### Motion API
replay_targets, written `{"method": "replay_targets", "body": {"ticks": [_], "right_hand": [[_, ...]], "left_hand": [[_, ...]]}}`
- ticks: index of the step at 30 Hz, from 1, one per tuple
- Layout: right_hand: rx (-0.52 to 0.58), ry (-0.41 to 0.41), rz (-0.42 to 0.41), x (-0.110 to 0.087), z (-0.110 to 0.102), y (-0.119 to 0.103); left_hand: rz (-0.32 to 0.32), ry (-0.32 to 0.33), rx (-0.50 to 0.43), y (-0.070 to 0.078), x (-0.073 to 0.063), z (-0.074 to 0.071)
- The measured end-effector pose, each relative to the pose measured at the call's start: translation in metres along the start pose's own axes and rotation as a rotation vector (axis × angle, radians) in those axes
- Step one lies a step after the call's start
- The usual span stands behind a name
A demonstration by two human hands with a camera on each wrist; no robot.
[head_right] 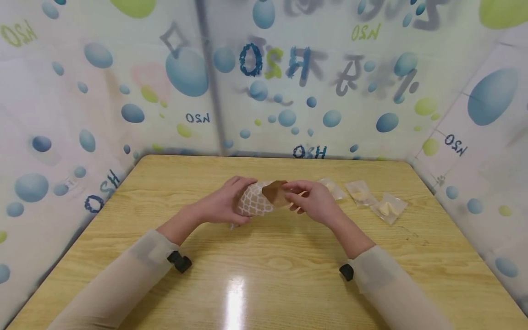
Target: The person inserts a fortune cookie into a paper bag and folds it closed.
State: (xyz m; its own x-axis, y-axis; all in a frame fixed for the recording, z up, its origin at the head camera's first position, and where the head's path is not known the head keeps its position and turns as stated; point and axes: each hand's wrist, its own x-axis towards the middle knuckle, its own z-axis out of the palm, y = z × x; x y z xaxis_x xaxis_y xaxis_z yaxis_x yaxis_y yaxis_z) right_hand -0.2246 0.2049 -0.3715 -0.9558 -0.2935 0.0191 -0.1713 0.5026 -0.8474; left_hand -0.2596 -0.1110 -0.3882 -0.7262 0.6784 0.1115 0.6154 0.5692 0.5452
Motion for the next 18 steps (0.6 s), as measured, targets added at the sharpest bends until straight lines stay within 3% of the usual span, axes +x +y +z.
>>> {"method": "replay_targets", "body": {"ticks": [6, 12, 18], "right_hand": [[-0.092, 0.04, 0.009, -0.017, -0.038, 0.023], [-0.201, 0.115, 0.099, -0.046, -0.103, 0.063], [-0.184, 0.167, 0.173, -0.069, -0.162, 0.109]], "left_hand": [[-0.018, 0.008, -0.011, -0.004, -0.004, 0.0], [-0.022, 0.008, -0.006, -0.005, -0.003, -0.001], [-0.033, 0.012, -0.005, -0.002, -0.004, -0.002]]}}
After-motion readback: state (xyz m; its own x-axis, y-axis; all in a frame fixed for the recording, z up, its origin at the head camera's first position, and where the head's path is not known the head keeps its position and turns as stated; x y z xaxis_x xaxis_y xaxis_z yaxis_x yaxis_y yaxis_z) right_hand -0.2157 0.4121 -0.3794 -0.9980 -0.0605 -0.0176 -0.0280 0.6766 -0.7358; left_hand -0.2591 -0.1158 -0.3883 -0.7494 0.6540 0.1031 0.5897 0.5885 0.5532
